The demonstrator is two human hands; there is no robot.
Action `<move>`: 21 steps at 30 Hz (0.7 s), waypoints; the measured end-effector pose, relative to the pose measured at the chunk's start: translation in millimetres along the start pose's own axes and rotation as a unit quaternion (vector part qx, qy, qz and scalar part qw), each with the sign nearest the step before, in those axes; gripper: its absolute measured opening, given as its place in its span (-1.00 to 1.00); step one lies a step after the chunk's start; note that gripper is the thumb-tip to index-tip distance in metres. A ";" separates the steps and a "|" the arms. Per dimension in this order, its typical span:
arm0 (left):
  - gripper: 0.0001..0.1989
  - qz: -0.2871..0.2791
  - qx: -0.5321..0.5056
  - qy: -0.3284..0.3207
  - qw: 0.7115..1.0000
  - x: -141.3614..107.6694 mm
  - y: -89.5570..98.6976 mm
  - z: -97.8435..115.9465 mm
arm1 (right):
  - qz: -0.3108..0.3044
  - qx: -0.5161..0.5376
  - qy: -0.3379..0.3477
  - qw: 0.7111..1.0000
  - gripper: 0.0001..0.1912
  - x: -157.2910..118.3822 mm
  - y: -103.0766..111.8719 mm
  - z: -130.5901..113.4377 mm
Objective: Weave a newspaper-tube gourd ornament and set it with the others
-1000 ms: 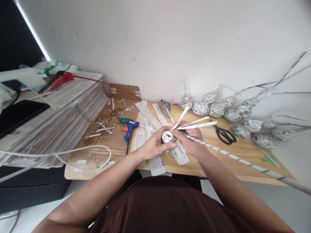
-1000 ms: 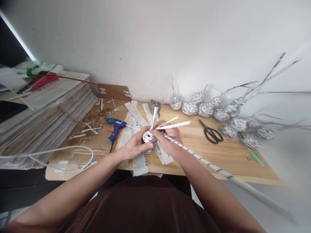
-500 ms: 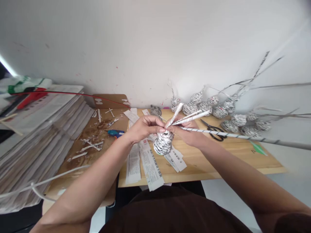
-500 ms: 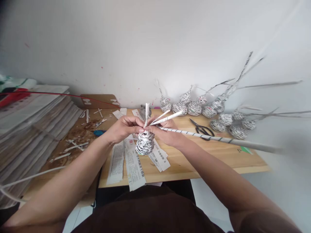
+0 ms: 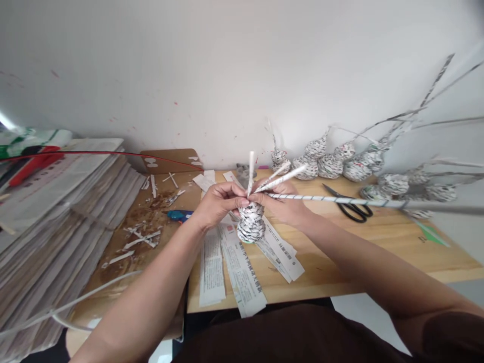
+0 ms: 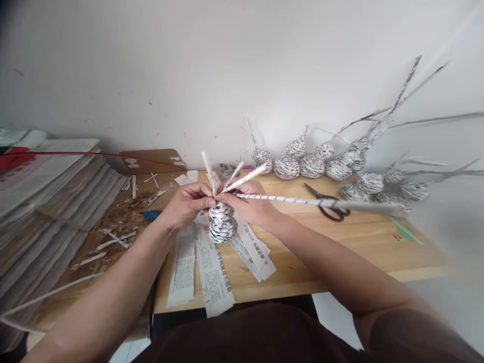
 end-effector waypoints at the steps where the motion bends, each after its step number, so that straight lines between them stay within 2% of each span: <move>1: -0.61 0.006 0.005 -0.006 1.000 0.4 1.9 -0.1 | 0.018 -0.003 0.005 1.000 -0.83 -0.1 -1.9 4.8; 6: -0.65 0.019 0.023 -0.040 0.999 2.3 6.6 -0.3 | 0.113 0.021 -0.022 0.993 -0.74 -3.5 -10.7 20.1; 8: -0.65 0.017 0.033 -0.044 0.998 2.3 6.1 0.2 | 0.132 0.019 -0.038 0.990 -0.72 -5.7 -12.4 21.5; 17: -0.65 0.016 0.091 -0.067 0.993 -0.4 5.8 5.0 | 0.090 -0.040 0.000 0.995 -0.91 -14.2 -8.0 20.8; 21: -0.65 0.027 0.080 -0.045 0.995 0.1 8.2 0.9 | 0.084 -0.055 0.010 0.995 -0.96 -14.6 -8.2 23.4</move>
Point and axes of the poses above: each hand's wrist, its own x-axis towards the middle knuckle, its own y-axis out of the back of the hand, z = x × y, the point moved 2 cm from there along x, towards the middle knuckle, and after that the axes turned 4 degrees about -x, right-handed, at the moved point
